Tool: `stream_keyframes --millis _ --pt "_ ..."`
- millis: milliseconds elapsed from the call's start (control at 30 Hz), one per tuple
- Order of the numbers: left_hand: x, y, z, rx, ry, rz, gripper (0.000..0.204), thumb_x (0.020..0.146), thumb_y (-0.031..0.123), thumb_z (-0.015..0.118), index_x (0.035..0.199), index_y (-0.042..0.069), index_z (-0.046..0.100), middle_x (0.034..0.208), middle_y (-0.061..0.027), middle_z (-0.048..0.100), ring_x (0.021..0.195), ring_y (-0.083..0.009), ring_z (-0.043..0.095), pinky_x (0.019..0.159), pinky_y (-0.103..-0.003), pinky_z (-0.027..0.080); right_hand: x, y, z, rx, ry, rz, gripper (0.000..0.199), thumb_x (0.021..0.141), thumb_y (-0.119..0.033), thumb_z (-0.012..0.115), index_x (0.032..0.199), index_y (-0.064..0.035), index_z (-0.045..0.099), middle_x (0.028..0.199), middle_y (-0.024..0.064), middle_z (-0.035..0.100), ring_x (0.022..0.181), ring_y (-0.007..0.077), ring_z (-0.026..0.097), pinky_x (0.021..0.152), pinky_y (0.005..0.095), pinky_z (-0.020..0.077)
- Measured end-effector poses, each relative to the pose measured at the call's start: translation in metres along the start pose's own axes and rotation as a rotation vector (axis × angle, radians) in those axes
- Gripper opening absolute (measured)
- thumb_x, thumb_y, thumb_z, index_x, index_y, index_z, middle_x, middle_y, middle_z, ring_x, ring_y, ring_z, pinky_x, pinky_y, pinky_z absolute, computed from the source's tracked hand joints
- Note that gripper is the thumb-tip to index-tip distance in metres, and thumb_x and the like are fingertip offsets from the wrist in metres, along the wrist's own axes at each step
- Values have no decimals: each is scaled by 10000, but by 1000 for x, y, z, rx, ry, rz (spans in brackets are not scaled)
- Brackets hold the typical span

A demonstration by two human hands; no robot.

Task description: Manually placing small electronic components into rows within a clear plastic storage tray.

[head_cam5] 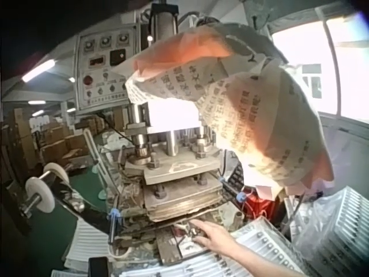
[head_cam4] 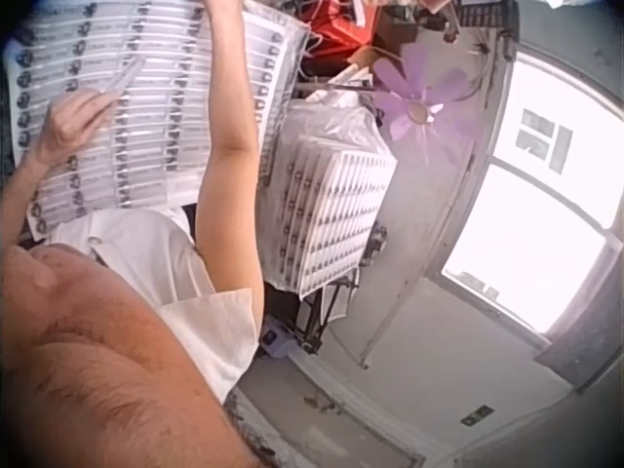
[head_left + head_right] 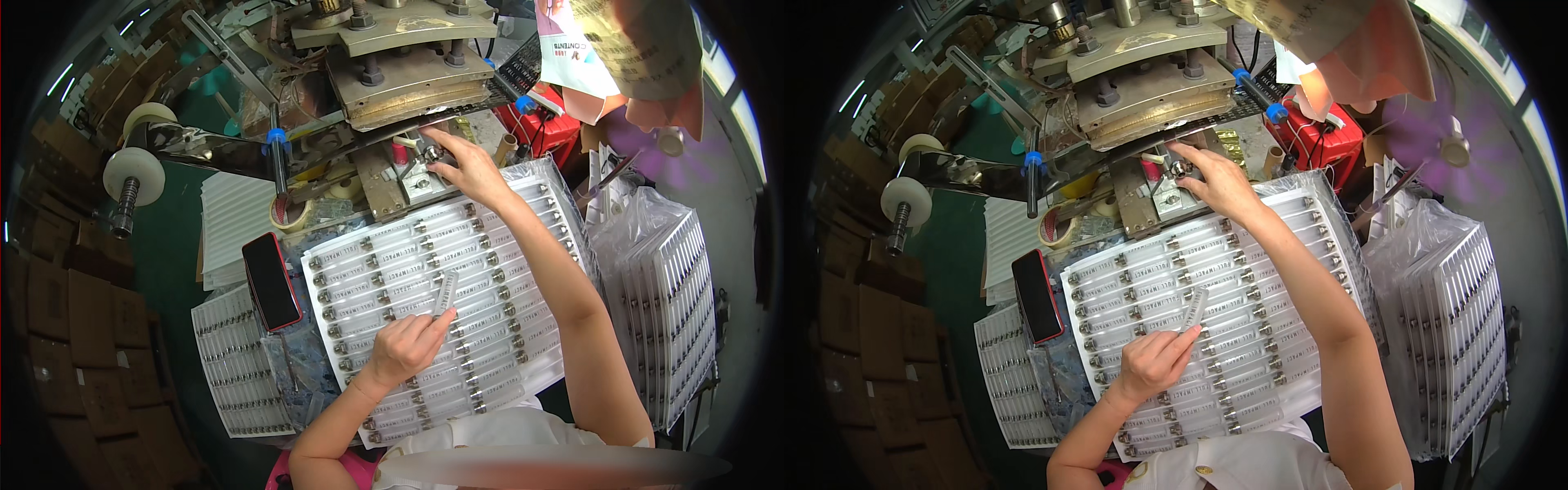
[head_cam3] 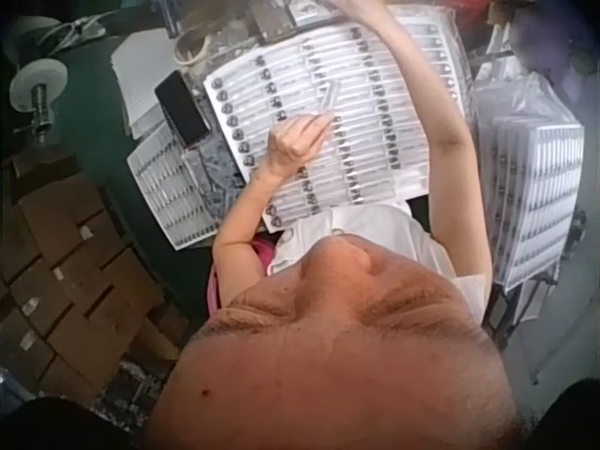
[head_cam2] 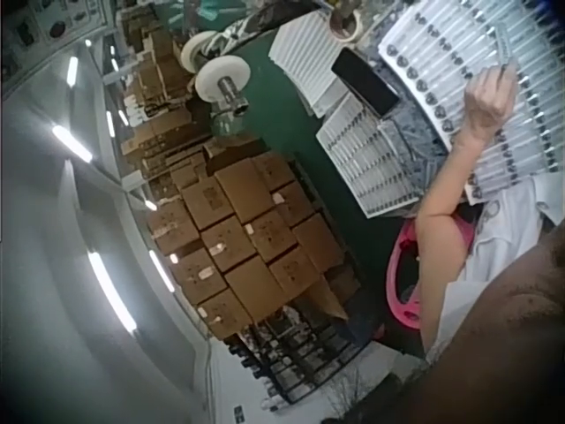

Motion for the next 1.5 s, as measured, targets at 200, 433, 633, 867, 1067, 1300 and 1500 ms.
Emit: stream_keyframes --millis 200,433,633,867,1067,1300,1500 --pt "0 0 0 -4 -1 -8 377 734 35 690 1109 78 679 654 -8 509 535 -146 522 474 -274 445 0 1 0 -17 23 -14 596 807 -208 710 1349 -127 477 1278 152 568 1116 324 576 921 386 471" --pt "2 -8 -21 -153 85 -157 385 716 -9 699 1091 79 685 735 -43 598 584 -188 577 505 -269 469 -34 20 -52 -134 53 63 693 785 -187 733 1403 -151 422 1224 143 586 1059 254 601 920 366 472" --pt "11 -7 -10 -405 -9 -342 311 754 4 719 1054 84 708 826 -84 663 586 -130 572 474 -260 453 -81 112 -127 -362 15 243 245 780 -158 668 1008 -67 670 887 112 680 819 288 665 760 383 515" --pt "24 81 66 -477 -196 -279 360 752 30 727 1106 30 663 860 -97 673 626 -185 628 509 -256 495 -91 125 -91 -353 -169 12 206 747 -154 651 925 -54 678 932 114 662 908 298 628 795 398 490" --pt "10 137 92 -249 -233 25 314 733 102 725 1035 61 650 852 -74 659 678 -217 639 556 -296 495 -91 118 -92 -382 -164 -90 227 728 -123 666 942 -48 663 958 111 659 921 299 630 808 388 489" --pt "-14 140 111 5 -423 122 336 754 211 690 1039 55 603 785 -30 532 721 -172 557 600 -275 464 -122 134 -136 639 173 276 263 843 -59 655 1097 12 642 937 44 668 821 95 631 754 243 513" --pt "57 55 52 186 -277 235 285 769 98 596 1050 57 613 716 -33 519 645 -170 550 511 -282 455 -142 116 -149 656 152 259 349 828 -7 654 1171 22 598 936 58 655 826 84 611 773 225 504"
Point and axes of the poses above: each hand's wrist, its own x-axis towards the middle knuckle, its own z-axis out of the palm, y = z × x, the point moved 10 cm from there along x, towards the middle knuckle
